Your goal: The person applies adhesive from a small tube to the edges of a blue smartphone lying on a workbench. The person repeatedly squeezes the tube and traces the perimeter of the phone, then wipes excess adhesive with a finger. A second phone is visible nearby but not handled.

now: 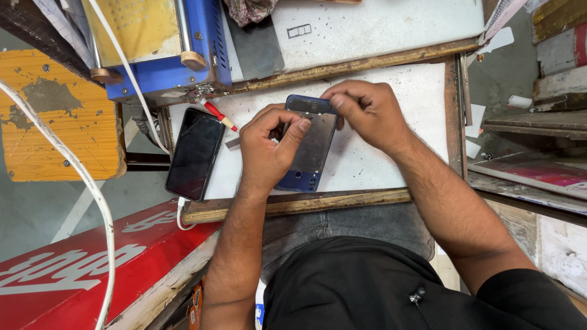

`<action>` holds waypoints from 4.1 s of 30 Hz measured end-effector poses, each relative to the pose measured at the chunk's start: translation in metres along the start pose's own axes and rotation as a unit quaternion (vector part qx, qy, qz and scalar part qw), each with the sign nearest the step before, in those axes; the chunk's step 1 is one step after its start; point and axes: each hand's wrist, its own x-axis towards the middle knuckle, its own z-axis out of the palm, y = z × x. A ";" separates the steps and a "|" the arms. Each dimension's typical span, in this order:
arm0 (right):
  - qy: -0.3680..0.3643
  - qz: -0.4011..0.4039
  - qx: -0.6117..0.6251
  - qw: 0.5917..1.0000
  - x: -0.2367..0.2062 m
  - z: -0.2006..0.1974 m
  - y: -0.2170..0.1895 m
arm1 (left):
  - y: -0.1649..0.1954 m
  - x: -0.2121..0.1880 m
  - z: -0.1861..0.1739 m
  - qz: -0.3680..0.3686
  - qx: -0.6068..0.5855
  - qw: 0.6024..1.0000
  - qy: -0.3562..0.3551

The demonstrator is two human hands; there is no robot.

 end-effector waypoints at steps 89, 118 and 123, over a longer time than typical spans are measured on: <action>-0.121 0.105 0.176 0.971 0.007 0.007 0.031 | -0.024 -0.056 -0.036 -0.055 0.020 0.991 -0.122; -0.109 0.105 0.161 0.975 0.009 0.006 0.032 | -0.030 -0.052 -0.024 -0.082 0.021 0.995 -0.051; -0.097 0.110 0.140 0.979 0.008 0.008 0.030 | -0.036 -0.041 -0.001 -0.128 0.127 0.983 0.019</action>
